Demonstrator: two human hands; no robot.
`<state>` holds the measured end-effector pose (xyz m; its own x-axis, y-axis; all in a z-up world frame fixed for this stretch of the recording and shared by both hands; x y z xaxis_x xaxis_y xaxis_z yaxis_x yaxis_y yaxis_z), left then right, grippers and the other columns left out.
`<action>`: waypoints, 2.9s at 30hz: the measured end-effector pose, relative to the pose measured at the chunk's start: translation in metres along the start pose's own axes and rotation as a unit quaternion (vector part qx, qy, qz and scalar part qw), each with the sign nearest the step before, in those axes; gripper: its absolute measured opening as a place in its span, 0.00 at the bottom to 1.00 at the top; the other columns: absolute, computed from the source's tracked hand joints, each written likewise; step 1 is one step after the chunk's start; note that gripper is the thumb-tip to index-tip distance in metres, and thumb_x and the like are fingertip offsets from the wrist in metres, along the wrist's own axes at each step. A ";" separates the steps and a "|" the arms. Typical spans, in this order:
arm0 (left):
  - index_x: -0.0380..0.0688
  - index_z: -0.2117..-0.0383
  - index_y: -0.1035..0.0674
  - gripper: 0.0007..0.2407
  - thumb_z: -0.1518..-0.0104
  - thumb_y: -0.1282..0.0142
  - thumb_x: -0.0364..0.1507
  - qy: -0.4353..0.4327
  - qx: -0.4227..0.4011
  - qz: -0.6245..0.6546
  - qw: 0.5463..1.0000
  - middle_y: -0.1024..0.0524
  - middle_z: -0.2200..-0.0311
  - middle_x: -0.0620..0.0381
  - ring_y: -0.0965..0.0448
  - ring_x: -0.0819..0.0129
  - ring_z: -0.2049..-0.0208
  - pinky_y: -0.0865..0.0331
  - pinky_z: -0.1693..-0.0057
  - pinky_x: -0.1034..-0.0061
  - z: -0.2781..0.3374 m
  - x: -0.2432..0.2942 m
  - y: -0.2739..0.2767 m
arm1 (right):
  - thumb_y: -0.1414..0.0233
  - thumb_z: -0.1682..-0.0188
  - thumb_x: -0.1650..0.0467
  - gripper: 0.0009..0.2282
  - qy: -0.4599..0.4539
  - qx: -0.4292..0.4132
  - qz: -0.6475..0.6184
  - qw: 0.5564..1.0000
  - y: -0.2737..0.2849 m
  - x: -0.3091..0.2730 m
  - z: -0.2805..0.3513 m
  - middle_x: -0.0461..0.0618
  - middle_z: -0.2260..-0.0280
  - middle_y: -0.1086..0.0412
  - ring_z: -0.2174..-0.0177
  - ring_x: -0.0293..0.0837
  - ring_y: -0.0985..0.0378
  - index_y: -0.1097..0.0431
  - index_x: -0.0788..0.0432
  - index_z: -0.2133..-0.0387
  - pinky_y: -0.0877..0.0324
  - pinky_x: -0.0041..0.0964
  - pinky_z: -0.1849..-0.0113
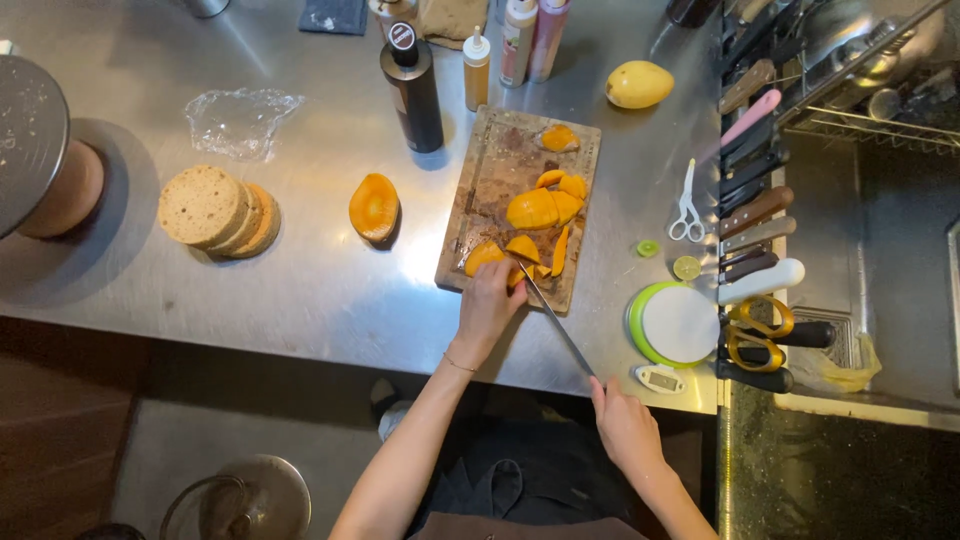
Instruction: Peeling and slicing mangoes at a food preparation station.
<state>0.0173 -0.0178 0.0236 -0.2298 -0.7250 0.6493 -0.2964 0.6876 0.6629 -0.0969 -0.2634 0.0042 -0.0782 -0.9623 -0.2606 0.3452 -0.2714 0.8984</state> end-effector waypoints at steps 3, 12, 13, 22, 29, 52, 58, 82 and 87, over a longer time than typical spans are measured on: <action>0.34 0.62 0.18 0.10 0.47 0.34 0.26 0.081 -0.019 0.120 0.989 0.19 0.66 0.49 0.19 0.62 0.66 0.24 0.57 0.71 -0.004 -0.008 0.018 | 0.60 0.42 0.58 0.20 0.032 0.004 -0.111 0.993 0.006 0.006 0.001 0.65 0.77 0.26 0.72 0.67 0.23 0.30 0.64 0.66 0.29 0.57 0.69; 0.33 0.58 0.16 0.12 0.45 0.34 0.28 0.155 -0.367 0.351 0.847 0.15 0.63 0.55 0.16 0.77 0.63 0.23 0.54 0.83 0.044 0.019 0.023 | 0.56 0.42 0.62 0.15 -0.058 0.095 -0.404 0.908 0.080 -0.013 0.070 0.46 0.84 0.37 0.82 0.37 0.35 0.30 0.60 0.69 0.37 0.35 0.77; 0.33 0.58 0.16 0.12 0.45 0.34 0.28 0.147 -0.406 0.352 0.830 0.15 0.63 0.55 0.16 0.77 0.63 0.23 0.54 0.83 0.063 0.038 0.011 | 0.56 0.42 0.62 0.15 -0.098 0.109 -0.413 0.899 0.085 -0.011 0.094 0.46 0.84 0.37 0.82 0.37 0.35 0.30 0.60 0.69 0.37 0.35 0.77; 0.35 0.67 0.16 0.15 0.45 0.34 0.38 -0.196 -0.669 0.320 0.642 0.17 0.71 0.42 0.13 0.55 0.67 0.23 0.58 0.67 0.329 0.122 -0.115 | 0.59 0.37 0.63 0.14 -0.293 0.357 -0.506 0.728 0.078 0.007 0.272 0.41 0.83 0.41 0.85 0.30 0.43 0.33 0.61 0.64 0.47 0.27 0.82; 0.35 0.58 0.19 0.20 0.40 0.43 0.44 -0.226 -0.730 0.156 0.626 0.18 0.69 0.41 0.16 0.48 0.66 0.25 0.56 0.61 0.250 0.167 -0.094 | 0.58 0.39 0.63 0.13 -0.292 0.385 -0.539 0.690 0.067 0.000 0.262 0.40 0.84 0.43 0.87 0.29 0.45 0.33 0.61 0.62 0.49 0.27 0.84; 0.38 0.54 0.25 0.18 0.56 0.44 0.23 -0.295 -0.326 -0.122 0.890 0.28 0.55 0.49 0.28 0.52 0.50 0.30 0.46 0.63 -0.088 -0.042 -0.029 | 0.51 0.45 0.60 0.15 0.000 0.072 -0.388 0.919 0.096 -0.057 -0.064 0.46 0.83 0.32 0.80 0.38 0.29 0.25 0.60 0.63 0.32 0.35 0.73; 0.39 0.57 0.25 0.11 0.42 0.43 0.30 -0.274 -0.323 -0.089 0.901 0.30 0.54 0.50 0.28 0.52 0.50 0.29 0.47 0.62 -0.095 -0.035 -0.026 | 0.51 0.45 0.60 0.14 -0.006 0.060 -0.378 0.924 0.094 -0.047 -0.076 0.47 0.84 0.33 0.81 0.38 0.30 0.25 0.59 0.62 0.33 0.35 0.74; 0.34 0.62 0.27 0.15 0.47 0.36 0.31 -0.091 -0.305 0.026 0.948 0.19 0.62 0.43 0.19 0.46 0.58 0.25 0.53 0.59 -0.103 -0.019 -0.019 | 0.51 0.45 0.61 0.14 -0.024 0.041 -0.383 0.922 0.092 -0.026 -0.079 0.46 0.85 0.33 0.83 0.37 0.31 0.24 0.59 0.64 0.35 0.35 0.76; 0.32 0.60 0.33 0.18 0.48 0.38 0.30 -0.078 -0.255 -0.005 0.964 0.21 0.66 0.37 0.21 0.38 0.62 0.26 0.58 0.53 -0.094 -0.005 -0.033 | 0.51 0.45 0.62 0.13 -0.011 0.063 -0.388 0.919 0.086 -0.019 -0.079 0.46 0.86 0.34 0.83 0.38 0.32 0.24 0.59 0.63 0.36 0.35 0.77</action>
<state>0.1149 -0.0333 0.0336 -0.3778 -0.7019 0.6038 0.1855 0.5816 0.7921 0.0082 -0.2672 0.0578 -0.2750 -0.4769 -0.8348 0.0661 -0.8756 0.4784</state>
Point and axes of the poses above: each hand's wrist, its own z-axis away from the middle knuckle, its own y-axis out of the back of the hand, x = y × z, the point moved 4 cm from there along -z, towards the middle knuckle
